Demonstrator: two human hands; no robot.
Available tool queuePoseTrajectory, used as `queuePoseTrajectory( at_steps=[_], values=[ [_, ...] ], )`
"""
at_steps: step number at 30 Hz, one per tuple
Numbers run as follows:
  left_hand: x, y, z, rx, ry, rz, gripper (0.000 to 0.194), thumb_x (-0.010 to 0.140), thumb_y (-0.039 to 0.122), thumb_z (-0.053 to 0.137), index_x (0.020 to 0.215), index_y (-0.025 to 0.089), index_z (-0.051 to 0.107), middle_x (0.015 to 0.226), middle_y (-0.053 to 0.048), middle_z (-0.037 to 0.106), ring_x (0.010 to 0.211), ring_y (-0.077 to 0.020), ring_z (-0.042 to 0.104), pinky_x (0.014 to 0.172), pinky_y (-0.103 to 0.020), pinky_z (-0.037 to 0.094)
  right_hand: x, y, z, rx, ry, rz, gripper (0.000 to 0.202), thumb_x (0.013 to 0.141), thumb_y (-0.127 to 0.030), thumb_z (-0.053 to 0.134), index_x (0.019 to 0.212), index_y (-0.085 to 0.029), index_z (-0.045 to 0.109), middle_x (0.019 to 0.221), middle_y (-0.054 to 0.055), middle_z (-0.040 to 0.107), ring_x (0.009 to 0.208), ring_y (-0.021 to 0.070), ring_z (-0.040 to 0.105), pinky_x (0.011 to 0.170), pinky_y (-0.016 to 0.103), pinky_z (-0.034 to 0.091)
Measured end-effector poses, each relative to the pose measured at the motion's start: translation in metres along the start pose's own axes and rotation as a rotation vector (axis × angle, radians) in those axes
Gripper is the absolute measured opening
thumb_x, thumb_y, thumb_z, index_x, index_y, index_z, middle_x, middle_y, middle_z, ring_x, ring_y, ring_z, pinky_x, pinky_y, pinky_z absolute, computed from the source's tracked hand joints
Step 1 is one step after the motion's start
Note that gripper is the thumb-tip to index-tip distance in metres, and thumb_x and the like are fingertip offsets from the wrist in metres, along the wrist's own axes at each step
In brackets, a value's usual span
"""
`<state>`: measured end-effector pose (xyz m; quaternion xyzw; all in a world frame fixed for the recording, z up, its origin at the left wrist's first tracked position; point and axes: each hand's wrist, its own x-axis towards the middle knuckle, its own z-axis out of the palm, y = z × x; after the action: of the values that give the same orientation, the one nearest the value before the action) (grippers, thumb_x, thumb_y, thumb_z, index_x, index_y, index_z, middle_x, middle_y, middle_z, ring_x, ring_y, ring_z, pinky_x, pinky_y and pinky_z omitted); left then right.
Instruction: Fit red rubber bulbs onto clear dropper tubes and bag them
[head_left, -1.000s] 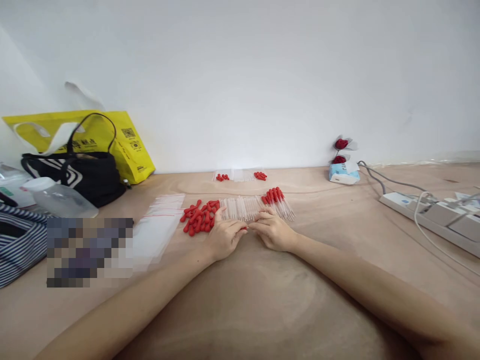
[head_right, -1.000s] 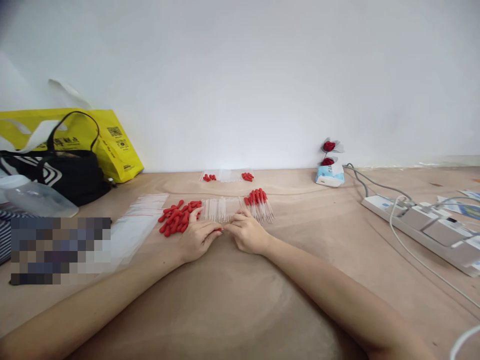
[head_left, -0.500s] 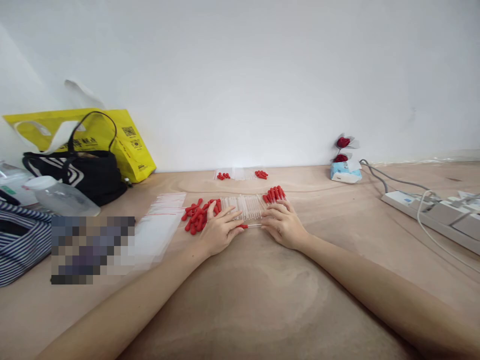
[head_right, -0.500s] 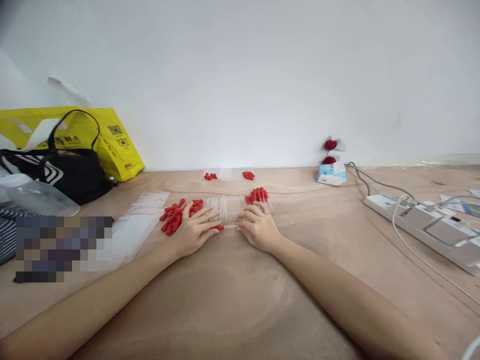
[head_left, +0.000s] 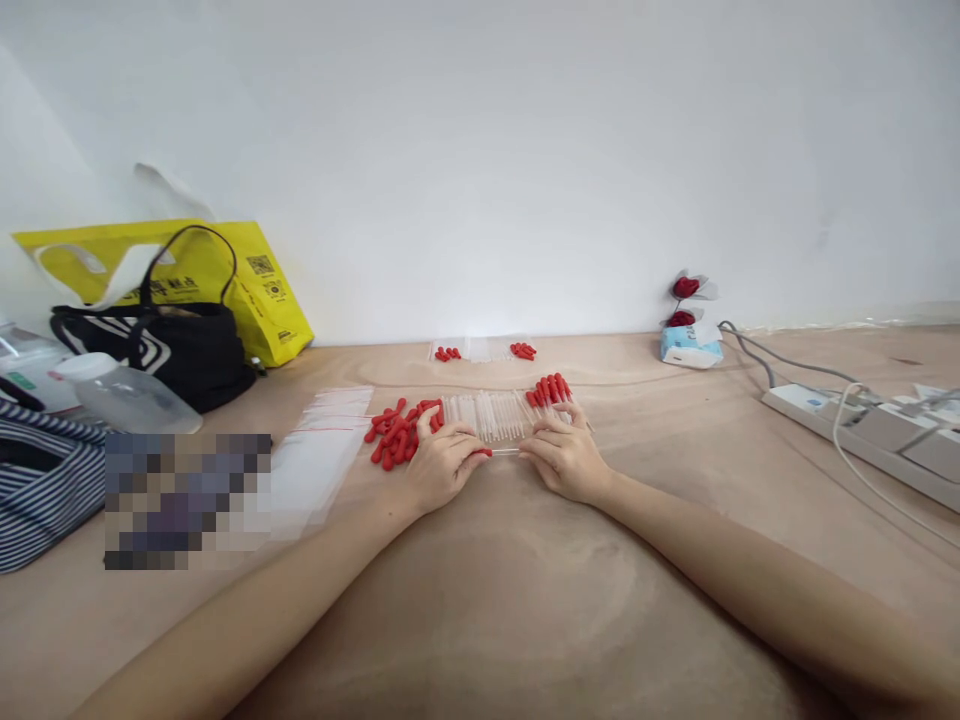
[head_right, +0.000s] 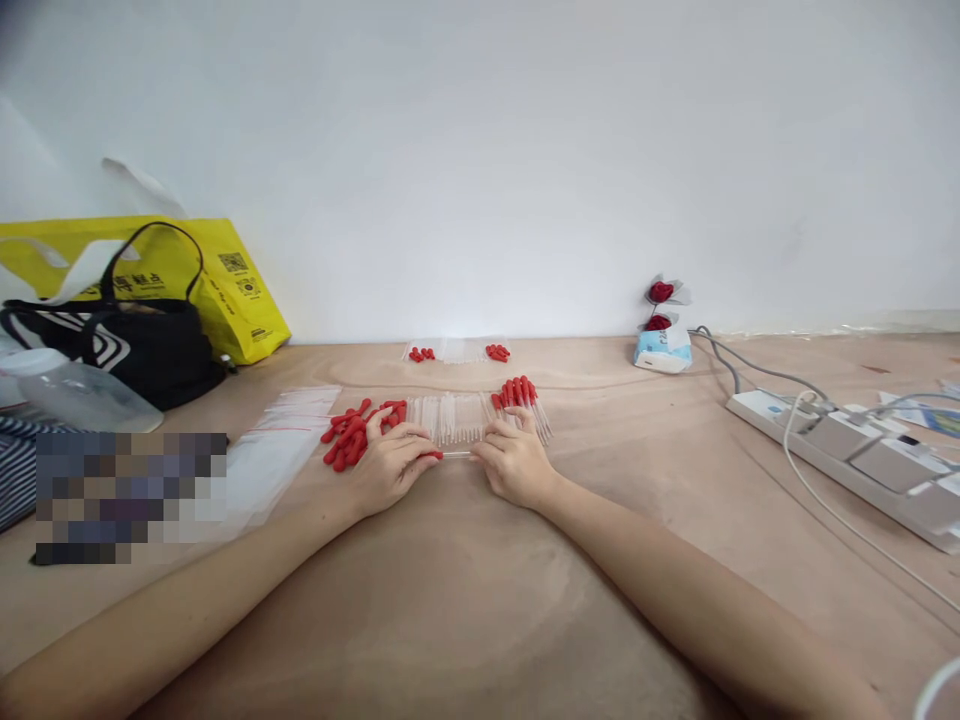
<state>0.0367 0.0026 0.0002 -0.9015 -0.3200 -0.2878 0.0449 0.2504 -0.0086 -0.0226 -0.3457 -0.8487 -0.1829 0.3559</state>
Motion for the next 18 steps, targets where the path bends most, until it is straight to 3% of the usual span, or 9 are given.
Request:
queuePoseTrajectory(
  at_steps=[9,13,18],
  values=[
    [0.0011,0.0045,-0.0051,-0.024,-0.047,0.031,0.018,0.084,0.022,0.043,0.075,0.020,0.059,0.076,0.002,0.067,0.084,-0.0165,0.058,0.098,-0.047,0.008,0.0003,0.0026,-0.0001,0.020,-0.080,-0.026,0.021,0.083,-0.022,0.043,0.073,-0.018,0.061,0.064,0.001,0.061,0.076,0.0124,0.051,0.092,0.040,0.017],
    [0.0007,0.0027,-0.0013,0.004,-0.060,-0.042,0.020,0.085,0.024,0.041,0.079,0.023,0.060,0.080,0.002,0.068,0.088,-0.0176,0.057,0.099,-0.047,0.006,0.0035,-0.0008,-0.0046,-0.011,-0.148,-0.004,0.020,0.082,-0.026,0.045,0.072,-0.019,0.062,0.064,0.001,0.060,0.078,0.0142,0.048,0.090,0.039,0.016],
    [0.0001,-0.0042,0.0042,0.082,0.040,-0.175,0.021,0.083,0.030,0.045,0.100,0.022,0.055,0.098,-0.003,0.065,0.099,-0.0217,0.052,0.098,-0.047,0.011,0.0046,-0.0021,-0.0053,-0.087,-0.153,0.128,0.022,0.080,-0.028,0.047,0.068,-0.019,0.063,0.066,0.002,0.061,0.073,0.0149,0.046,0.076,0.035,0.020]
  ],
)
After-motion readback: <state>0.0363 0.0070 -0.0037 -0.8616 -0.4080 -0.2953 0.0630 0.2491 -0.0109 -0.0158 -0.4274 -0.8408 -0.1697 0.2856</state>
